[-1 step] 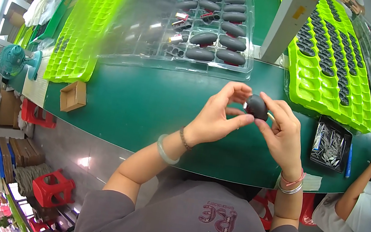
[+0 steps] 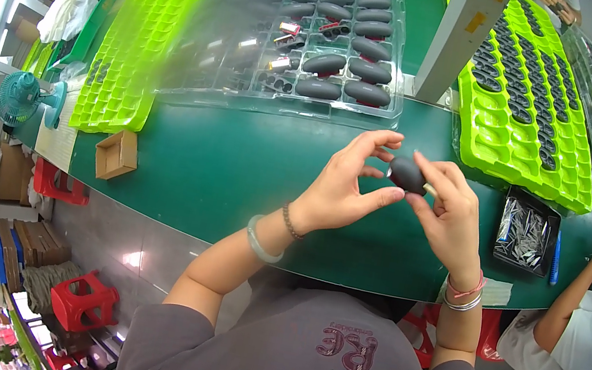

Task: The person assembles small black plastic housing units by hand, inserting internal components into each unit at a factory workbench.

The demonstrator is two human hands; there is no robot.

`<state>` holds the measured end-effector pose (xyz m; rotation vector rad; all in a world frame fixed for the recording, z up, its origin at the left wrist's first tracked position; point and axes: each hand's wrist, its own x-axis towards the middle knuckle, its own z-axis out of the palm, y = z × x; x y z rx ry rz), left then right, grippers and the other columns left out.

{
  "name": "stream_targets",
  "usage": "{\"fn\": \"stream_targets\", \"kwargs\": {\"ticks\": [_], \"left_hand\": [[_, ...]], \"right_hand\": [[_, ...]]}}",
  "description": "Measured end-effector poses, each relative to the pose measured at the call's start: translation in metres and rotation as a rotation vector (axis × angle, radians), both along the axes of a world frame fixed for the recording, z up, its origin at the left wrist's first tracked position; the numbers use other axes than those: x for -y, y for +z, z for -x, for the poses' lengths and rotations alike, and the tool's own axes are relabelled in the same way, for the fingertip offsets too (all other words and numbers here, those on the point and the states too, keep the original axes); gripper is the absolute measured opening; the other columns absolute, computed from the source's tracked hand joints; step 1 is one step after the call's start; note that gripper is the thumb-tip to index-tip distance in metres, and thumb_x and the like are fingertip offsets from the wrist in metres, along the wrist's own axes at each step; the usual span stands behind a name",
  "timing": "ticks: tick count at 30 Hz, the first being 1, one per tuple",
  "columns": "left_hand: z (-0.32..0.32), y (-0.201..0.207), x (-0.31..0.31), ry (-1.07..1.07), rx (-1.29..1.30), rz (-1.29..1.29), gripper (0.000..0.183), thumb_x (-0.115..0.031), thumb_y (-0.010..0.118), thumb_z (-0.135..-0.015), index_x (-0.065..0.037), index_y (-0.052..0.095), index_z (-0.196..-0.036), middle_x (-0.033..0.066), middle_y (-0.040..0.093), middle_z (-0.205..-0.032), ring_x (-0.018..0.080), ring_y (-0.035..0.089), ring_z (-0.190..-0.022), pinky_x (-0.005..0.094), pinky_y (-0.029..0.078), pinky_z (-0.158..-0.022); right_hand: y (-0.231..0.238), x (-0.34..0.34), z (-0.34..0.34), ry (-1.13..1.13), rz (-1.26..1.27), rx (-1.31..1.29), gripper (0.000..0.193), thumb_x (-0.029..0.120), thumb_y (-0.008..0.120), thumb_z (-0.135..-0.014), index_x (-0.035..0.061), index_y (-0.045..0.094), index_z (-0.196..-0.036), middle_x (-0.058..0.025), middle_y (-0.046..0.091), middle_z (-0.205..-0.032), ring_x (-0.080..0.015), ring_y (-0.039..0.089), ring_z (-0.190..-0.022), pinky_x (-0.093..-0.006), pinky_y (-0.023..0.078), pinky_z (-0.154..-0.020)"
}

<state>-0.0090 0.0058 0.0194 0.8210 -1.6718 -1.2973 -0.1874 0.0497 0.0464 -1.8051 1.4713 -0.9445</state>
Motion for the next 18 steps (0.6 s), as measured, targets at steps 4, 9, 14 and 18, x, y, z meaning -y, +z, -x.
{"fn": "stream_targets", "kwargs": {"ticks": [4, 9, 14, 18], "left_hand": [[-0.009, 0.012, 0.018, -0.130, 0.287, 0.363, 0.039, -0.007, 0.072, -0.071, -0.003, 0.058, -0.108, 0.0134, 0.061, -0.091, 0.0261, 0.062, -0.080, 0.0332, 0.048, -0.076], [-0.063, 0.028, 0.123, 0.198, 0.516, 0.403, 0.029, -0.011, 0.070, -0.074, -0.001, 0.059, -0.098, 0.0081, 0.063, -0.091, 0.0141, 0.061, -0.083, 0.0268, 0.048, -0.073], [-0.091, 0.002, 0.209, 0.226, 0.652, 0.442, 0.032, -0.020, 0.072, -0.070, -0.005, 0.061, -0.095, 0.0105, 0.065, -0.084, 0.0187, 0.059, -0.070, 0.0303, 0.048, -0.065], [-0.078, -0.007, 0.218, 0.134, 0.822, 0.650, 0.032, -0.025, 0.074, -0.070, -0.009, 0.064, -0.096, 0.0098, 0.062, -0.095, 0.0226, 0.054, -0.086, 0.0324, 0.044, -0.080]], "right_hand": [[-0.008, 0.000, 0.002, 0.005, 0.179, -0.050, 0.051, 0.005, 0.073, -0.070, 0.0027, 0.056, -0.118, -0.0085, 0.057, -0.088, -0.0133, 0.048, -0.061, -0.0245, 0.042, -0.052], [0.000, 0.000, 0.011, -0.168, 0.150, 0.014, 0.043, 0.008, 0.074, -0.071, 0.0024, 0.060, -0.111, -0.0072, 0.058, -0.083, -0.0112, 0.046, -0.054, -0.0247, 0.039, -0.047], [-0.003, 0.002, 0.009, -0.119, 0.242, 0.013, 0.032, 0.009, 0.071, -0.075, 0.0018, 0.062, -0.105, -0.0066, 0.058, -0.080, -0.0089, 0.039, -0.047, -0.0239, 0.035, -0.044], [-0.004, 0.003, 0.017, -0.157, 0.196, 0.029, 0.028, 0.009, 0.069, -0.077, 0.0019, 0.063, -0.103, -0.0073, 0.058, -0.079, -0.0101, 0.041, -0.046, -0.0241, 0.035, -0.043]]}}
